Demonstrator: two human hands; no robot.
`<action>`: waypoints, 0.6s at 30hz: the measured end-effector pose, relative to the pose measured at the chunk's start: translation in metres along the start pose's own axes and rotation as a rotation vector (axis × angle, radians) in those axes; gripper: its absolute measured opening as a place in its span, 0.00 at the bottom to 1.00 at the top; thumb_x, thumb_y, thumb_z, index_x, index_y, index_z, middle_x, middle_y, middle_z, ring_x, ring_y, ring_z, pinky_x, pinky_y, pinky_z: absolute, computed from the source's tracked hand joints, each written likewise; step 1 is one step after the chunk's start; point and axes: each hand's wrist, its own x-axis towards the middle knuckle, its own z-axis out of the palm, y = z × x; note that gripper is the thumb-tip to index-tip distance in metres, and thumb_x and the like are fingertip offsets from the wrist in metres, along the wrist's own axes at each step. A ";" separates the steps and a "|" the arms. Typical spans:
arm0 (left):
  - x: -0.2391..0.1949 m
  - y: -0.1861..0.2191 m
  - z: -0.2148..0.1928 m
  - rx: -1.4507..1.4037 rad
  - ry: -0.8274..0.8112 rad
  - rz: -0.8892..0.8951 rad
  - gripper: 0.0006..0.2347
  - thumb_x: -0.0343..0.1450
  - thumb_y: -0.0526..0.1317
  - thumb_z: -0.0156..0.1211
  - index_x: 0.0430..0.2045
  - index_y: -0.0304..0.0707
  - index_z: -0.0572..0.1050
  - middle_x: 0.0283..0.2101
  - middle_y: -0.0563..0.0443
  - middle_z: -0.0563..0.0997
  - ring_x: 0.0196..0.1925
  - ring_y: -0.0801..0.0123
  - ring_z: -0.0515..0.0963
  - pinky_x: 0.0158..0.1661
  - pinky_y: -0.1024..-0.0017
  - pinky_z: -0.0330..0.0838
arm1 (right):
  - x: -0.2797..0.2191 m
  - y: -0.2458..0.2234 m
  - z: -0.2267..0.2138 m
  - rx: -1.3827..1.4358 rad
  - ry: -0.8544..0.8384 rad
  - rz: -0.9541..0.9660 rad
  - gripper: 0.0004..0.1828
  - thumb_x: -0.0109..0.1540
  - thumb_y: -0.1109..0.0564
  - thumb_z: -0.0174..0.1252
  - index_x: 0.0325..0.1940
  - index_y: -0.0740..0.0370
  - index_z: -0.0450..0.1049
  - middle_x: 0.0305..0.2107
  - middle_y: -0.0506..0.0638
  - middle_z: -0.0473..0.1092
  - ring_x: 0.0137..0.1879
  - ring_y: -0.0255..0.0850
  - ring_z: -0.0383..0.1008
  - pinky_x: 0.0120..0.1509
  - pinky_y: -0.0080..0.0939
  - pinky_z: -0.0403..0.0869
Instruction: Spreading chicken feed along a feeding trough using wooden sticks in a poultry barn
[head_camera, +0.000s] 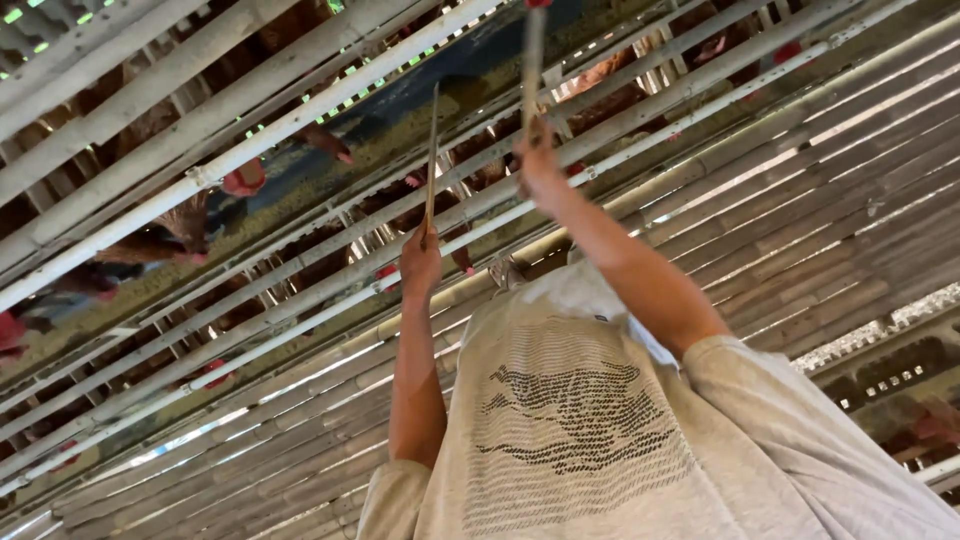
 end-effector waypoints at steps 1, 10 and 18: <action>-0.005 0.008 -0.001 0.002 -0.001 0.000 0.24 0.77 0.53 0.38 0.71 0.59 0.63 0.41 0.50 0.80 0.38 0.63 0.77 0.42 0.63 0.72 | 0.005 0.012 0.001 0.001 0.001 0.001 0.28 0.71 0.62 0.41 0.74 0.47 0.47 0.38 0.53 0.68 0.19 0.33 0.59 0.12 0.25 0.63; 0.017 0.037 0.040 0.041 -0.028 0.081 0.24 0.77 0.54 0.35 0.70 0.55 0.62 0.73 0.44 0.63 0.72 0.48 0.64 0.68 0.55 0.60 | 0.082 -0.028 -0.081 0.169 0.136 0.065 0.30 0.72 0.52 0.43 0.78 0.35 0.49 0.35 0.49 0.69 0.24 0.33 0.60 0.21 0.28 0.59; 0.023 0.069 0.090 -0.121 -0.042 0.042 0.24 0.77 0.52 0.42 0.69 0.50 0.65 0.67 0.43 0.72 0.64 0.47 0.73 0.56 0.57 0.69 | 0.131 -0.045 -0.144 0.072 0.126 -0.002 0.31 0.71 0.56 0.41 0.78 0.40 0.44 0.60 0.57 0.65 0.22 0.33 0.59 0.17 0.27 0.65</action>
